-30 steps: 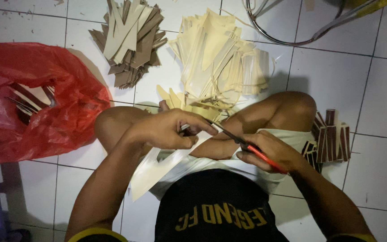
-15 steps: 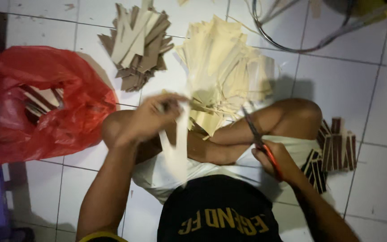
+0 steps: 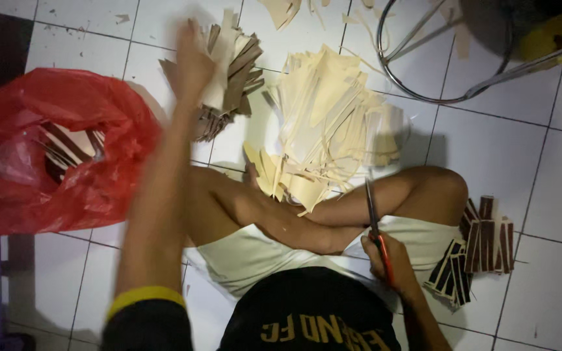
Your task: The person sits on the floor and uses scissors to cut rectangular pieces of light-colored paper into smaller strips. The cut pieces are placed into a red plastic bag, while the remaining scraps accumulate on the floor.
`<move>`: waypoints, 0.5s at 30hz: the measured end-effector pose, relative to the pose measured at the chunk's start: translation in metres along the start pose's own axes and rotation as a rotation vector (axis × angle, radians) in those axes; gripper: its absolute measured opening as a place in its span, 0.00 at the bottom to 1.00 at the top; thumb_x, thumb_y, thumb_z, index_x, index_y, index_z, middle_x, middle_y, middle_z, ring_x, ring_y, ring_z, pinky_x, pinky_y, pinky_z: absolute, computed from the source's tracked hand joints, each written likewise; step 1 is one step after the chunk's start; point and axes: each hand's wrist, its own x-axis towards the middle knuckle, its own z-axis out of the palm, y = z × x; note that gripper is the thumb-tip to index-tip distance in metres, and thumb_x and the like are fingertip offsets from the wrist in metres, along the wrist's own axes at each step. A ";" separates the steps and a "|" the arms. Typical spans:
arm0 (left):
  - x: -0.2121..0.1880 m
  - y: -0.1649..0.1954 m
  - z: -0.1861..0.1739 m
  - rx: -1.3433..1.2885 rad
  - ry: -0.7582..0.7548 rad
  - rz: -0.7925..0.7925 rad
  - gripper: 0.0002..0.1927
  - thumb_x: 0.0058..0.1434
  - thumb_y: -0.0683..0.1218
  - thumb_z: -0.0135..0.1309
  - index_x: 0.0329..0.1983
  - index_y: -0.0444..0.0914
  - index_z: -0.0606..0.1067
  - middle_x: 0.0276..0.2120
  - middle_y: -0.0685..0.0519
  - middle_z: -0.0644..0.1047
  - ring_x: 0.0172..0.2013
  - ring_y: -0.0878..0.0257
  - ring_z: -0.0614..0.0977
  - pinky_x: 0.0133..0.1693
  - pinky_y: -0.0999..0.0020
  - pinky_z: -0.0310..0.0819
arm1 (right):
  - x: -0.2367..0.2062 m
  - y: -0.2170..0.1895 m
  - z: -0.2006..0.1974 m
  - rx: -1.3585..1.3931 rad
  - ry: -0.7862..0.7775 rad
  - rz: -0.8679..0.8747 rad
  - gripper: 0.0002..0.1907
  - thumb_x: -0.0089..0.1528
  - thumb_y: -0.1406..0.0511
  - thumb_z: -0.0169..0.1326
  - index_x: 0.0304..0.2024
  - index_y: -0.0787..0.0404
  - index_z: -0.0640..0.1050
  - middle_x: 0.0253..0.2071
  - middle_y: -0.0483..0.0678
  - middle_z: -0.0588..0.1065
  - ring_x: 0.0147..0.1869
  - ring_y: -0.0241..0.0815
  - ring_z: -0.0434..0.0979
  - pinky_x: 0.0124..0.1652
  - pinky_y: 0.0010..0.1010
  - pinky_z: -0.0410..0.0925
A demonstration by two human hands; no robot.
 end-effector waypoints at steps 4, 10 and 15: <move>-0.075 0.063 0.078 0.099 -0.615 -0.098 0.30 0.66 0.53 0.66 0.60 0.29 0.70 0.55 0.35 0.72 0.57 0.43 0.74 0.60 0.49 0.70 | -0.003 0.008 0.011 0.077 0.070 -0.106 0.16 0.65 0.58 0.53 0.32 0.66 0.76 0.21 0.54 0.71 0.25 0.45 0.70 0.28 0.39 0.66; -0.128 0.095 0.104 -0.003 -0.444 -0.325 0.43 0.53 0.48 0.68 0.67 0.31 0.58 0.58 0.37 0.64 0.57 0.41 0.67 0.53 0.44 0.67 | -0.005 0.012 0.011 -0.010 0.122 -0.210 0.17 0.64 0.57 0.53 0.32 0.65 0.77 0.21 0.51 0.74 0.25 0.39 0.72 0.29 0.33 0.67; -0.124 0.066 0.106 0.024 -0.370 -0.230 0.29 0.57 0.45 0.64 0.60 0.35 0.68 0.53 0.40 0.70 0.54 0.43 0.74 0.50 0.49 0.73 | -0.002 0.001 0.014 0.014 0.120 -0.117 0.19 0.65 0.56 0.52 0.32 0.66 0.79 0.20 0.50 0.74 0.24 0.39 0.71 0.27 0.34 0.66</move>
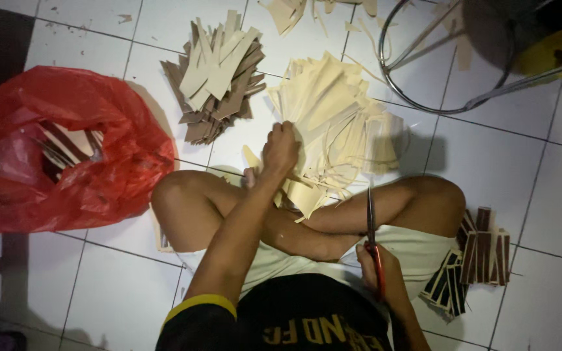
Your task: The person sits on the floor and uses scissors to cut rectangular pieces of light-colored paper into smaller strips. The cut pieces are placed into a red plastic bag, while the remaining scraps accumulate on the floor.
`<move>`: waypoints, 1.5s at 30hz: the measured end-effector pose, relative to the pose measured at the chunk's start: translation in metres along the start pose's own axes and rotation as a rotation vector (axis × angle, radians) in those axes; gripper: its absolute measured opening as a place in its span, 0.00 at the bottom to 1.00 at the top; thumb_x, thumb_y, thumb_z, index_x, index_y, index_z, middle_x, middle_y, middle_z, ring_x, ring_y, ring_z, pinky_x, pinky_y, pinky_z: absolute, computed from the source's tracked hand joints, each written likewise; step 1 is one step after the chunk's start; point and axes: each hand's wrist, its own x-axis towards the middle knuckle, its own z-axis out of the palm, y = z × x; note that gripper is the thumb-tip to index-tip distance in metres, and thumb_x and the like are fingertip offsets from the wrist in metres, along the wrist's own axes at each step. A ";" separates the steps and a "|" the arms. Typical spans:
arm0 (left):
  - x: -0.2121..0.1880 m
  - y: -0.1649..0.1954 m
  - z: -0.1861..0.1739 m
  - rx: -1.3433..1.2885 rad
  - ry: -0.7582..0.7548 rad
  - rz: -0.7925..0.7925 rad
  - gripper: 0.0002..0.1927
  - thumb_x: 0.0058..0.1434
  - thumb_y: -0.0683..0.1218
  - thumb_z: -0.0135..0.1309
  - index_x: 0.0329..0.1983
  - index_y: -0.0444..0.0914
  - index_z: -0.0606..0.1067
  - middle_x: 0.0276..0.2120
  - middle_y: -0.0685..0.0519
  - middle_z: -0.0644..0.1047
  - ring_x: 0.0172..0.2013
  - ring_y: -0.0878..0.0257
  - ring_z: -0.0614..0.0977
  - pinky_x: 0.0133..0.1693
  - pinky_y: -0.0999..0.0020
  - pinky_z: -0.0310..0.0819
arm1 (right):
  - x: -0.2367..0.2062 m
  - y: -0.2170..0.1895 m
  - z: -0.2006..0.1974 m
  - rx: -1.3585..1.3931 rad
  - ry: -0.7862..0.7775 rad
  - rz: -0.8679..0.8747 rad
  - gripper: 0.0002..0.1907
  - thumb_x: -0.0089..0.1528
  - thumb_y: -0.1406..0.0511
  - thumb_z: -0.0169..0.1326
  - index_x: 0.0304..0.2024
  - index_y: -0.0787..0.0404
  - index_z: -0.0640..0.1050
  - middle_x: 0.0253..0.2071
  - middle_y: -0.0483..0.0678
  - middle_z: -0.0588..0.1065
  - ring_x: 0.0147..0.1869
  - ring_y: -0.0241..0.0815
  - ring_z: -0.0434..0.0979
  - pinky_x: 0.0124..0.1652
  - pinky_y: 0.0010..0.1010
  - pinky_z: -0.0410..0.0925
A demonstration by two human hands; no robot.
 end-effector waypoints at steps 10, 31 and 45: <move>-0.029 -0.017 -0.028 -1.070 -0.406 -0.038 0.24 0.62 0.45 0.64 0.58 0.30 0.72 0.48 0.47 0.81 0.46 0.62 0.81 0.47 0.65 0.78 | -0.006 -0.040 0.004 0.205 -0.163 0.038 0.14 0.65 0.59 0.51 0.36 0.64 0.76 0.21 0.46 0.72 0.24 0.36 0.69 0.26 0.31 0.64; -0.076 0.024 -0.069 -1.152 -0.396 0.141 0.31 0.58 0.42 0.67 0.62 0.32 0.68 0.49 0.49 0.80 0.49 0.64 0.82 0.52 0.67 0.80 | -0.015 -0.108 -0.026 0.469 -0.588 -0.046 0.17 0.63 0.57 0.48 0.30 0.65 0.73 0.20 0.51 0.72 0.23 0.43 0.76 0.25 0.31 0.70; -0.073 0.027 -0.086 -1.141 -0.344 0.041 0.18 0.59 0.45 0.65 0.50 0.31 0.79 0.40 0.50 0.84 0.39 0.67 0.84 0.44 0.71 0.81 | -0.029 -0.098 -0.012 0.613 -0.478 -0.014 0.17 0.63 0.58 0.51 0.26 0.65 0.73 0.12 0.45 0.63 0.11 0.38 0.61 0.13 0.29 0.55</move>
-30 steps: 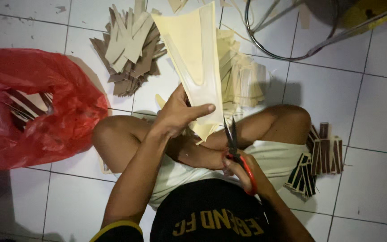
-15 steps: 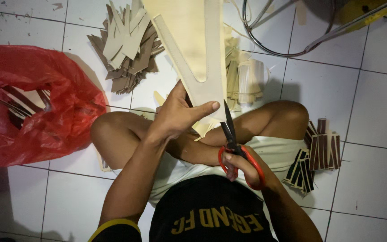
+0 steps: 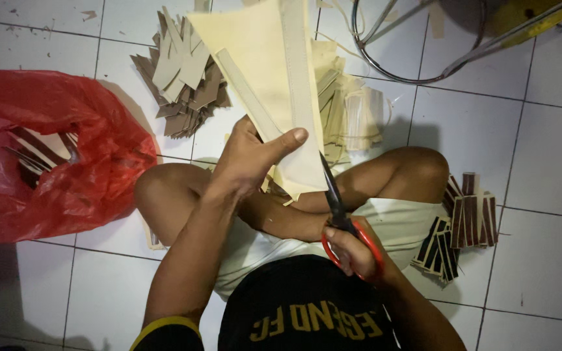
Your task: The person sits on the floor and uses scissors to cut rectangular pieces of light-colored paper into smaller strips. The cut pieces are placed into a red plastic bag, while the remaining scraps accumulate on the floor.
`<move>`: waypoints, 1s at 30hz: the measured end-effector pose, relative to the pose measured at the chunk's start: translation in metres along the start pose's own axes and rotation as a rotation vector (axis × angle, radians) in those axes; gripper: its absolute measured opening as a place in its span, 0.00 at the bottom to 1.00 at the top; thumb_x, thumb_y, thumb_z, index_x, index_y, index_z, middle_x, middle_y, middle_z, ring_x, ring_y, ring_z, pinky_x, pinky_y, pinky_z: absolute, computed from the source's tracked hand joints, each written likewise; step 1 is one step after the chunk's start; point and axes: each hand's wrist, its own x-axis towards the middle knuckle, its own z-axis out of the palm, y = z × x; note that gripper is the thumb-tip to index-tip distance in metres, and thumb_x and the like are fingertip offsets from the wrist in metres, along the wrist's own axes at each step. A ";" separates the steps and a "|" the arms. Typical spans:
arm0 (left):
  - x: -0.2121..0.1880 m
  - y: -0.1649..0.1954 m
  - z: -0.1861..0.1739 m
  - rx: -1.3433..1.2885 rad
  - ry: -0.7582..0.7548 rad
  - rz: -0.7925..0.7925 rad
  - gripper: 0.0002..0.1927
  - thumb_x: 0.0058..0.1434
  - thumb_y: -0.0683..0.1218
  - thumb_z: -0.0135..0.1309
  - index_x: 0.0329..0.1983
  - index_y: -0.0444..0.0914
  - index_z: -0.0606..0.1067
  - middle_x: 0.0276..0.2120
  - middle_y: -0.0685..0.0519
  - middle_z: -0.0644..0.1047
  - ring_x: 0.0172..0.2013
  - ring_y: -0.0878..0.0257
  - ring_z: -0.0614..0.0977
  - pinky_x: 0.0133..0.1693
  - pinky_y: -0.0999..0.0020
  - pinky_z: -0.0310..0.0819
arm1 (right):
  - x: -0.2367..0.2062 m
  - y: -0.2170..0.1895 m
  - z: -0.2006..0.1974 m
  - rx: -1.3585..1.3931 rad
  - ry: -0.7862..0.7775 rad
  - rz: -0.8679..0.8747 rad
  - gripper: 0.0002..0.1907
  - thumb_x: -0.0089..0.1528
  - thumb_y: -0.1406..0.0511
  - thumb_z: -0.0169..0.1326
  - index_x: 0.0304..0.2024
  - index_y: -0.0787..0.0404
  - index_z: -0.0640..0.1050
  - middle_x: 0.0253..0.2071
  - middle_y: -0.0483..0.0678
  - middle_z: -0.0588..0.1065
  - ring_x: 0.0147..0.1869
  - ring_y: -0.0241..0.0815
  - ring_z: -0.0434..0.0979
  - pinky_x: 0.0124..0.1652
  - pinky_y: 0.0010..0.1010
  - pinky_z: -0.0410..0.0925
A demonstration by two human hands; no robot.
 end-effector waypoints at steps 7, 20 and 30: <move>-0.006 0.001 0.012 0.086 -0.050 0.014 0.15 0.61 0.47 0.64 0.44 0.30 0.82 0.35 0.50 0.85 0.35 0.67 0.84 0.39 0.71 0.80 | 0.016 -0.017 -0.006 -0.041 -0.109 -0.127 0.17 0.66 0.59 0.48 0.28 0.65 0.73 0.18 0.46 0.70 0.19 0.38 0.71 0.21 0.28 0.63; -0.004 0.007 0.013 0.081 0.049 -0.060 0.18 0.58 0.48 0.65 0.44 0.30 0.81 0.35 0.47 0.85 0.33 0.62 0.86 0.36 0.68 0.83 | 0.019 0.005 -0.010 0.016 -0.048 -0.047 0.20 0.65 0.58 0.48 0.24 0.67 0.72 0.14 0.48 0.67 0.13 0.40 0.67 0.15 0.30 0.61; -0.009 0.001 0.014 0.074 0.006 -0.056 0.16 0.59 0.47 0.66 0.43 0.29 0.81 0.34 0.47 0.84 0.32 0.63 0.83 0.35 0.68 0.80 | 0.019 -0.008 -0.008 -0.084 -0.014 -0.006 0.26 0.65 0.53 0.39 0.33 0.65 0.81 0.14 0.49 0.70 0.13 0.39 0.68 0.15 0.27 0.61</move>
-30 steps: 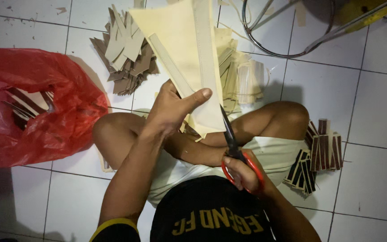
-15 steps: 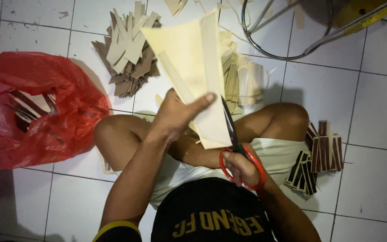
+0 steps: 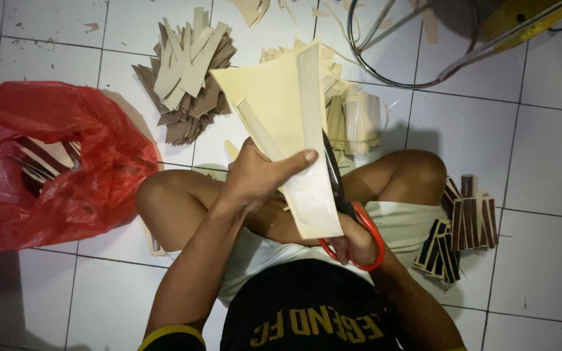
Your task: The person sits on the floor and uses scissors to cut rectangular pieces of light-colored paper into smaller strips. The cut pieces are placed into a red plastic bag, while the remaining scraps accumulate on the floor.
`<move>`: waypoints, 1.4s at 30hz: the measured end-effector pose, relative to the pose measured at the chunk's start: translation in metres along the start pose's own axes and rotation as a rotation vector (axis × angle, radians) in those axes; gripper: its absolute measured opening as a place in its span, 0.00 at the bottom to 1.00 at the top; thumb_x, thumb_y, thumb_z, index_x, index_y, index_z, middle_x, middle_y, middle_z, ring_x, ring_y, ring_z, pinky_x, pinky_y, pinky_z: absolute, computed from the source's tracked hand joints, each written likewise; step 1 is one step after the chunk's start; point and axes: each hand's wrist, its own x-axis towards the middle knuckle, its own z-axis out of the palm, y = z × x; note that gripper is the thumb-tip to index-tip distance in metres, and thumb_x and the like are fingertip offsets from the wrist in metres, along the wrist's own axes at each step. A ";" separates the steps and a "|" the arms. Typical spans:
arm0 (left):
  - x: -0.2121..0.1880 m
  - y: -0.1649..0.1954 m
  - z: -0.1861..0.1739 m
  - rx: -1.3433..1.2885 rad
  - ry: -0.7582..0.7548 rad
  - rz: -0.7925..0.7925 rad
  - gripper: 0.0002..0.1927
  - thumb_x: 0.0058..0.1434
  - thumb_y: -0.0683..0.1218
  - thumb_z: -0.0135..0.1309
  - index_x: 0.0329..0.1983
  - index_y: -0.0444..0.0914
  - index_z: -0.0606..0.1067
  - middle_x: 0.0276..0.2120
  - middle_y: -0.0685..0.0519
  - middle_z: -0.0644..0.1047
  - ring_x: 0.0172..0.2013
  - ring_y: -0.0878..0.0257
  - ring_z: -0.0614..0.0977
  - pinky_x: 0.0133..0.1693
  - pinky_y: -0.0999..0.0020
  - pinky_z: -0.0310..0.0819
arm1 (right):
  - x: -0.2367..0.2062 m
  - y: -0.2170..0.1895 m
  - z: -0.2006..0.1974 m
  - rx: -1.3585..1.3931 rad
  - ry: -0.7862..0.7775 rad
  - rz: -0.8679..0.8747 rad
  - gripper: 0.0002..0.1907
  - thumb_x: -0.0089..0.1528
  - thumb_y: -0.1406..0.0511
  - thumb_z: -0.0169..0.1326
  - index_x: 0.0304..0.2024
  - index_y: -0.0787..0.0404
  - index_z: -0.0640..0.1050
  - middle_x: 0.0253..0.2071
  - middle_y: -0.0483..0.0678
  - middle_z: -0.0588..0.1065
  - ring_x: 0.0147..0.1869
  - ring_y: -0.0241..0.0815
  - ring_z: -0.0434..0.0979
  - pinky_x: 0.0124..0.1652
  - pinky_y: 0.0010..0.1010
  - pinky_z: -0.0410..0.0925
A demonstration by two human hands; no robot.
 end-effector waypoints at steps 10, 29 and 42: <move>-0.004 -0.010 0.011 -0.092 -0.021 0.071 0.17 0.60 0.43 0.64 0.49 0.30 0.79 0.40 0.50 0.82 0.38 0.65 0.83 0.39 0.70 0.81 | 0.012 -0.007 0.000 0.014 -0.148 -0.514 0.19 0.74 0.63 0.41 0.50 0.73 0.77 0.42 0.56 0.76 0.43 0.45 0.77 0.41 0.33 0.70; -0.011 -0.022 0.012 -0.131 -0.006 -0.056 0.21 0.58 0.44 0.64 0.52 0.29 0.77 0.40 0.49 0.83 0.38 0.63 0.84 0.41 0.69 0.81 | 0.013 -0.024 0.010 0.089 0.070 -0.080 0.20 0.65 0.56 0.44 0.25 0.61 0.76 0.14 0.45 0.67 0.14 0.36 0.64 0.17 0.29 0.56; -0.021 -0.048 -0.029 0.024 -0.128 -0.152 0.28 0.53 0.48 0.68 0.55 0.30 0.76 0.44 0.48 0.83 0.41 0.62 0.84 0.43 0.67 0.81 | 0.021 -0.009 -0.007 0.146 0.017 -0.246 0.26 0.73 0.57 0.44 0.21 0.63 0.69 0.13 0.46 0.67 0.15 0.37 0.66 0.18 0.28 0.60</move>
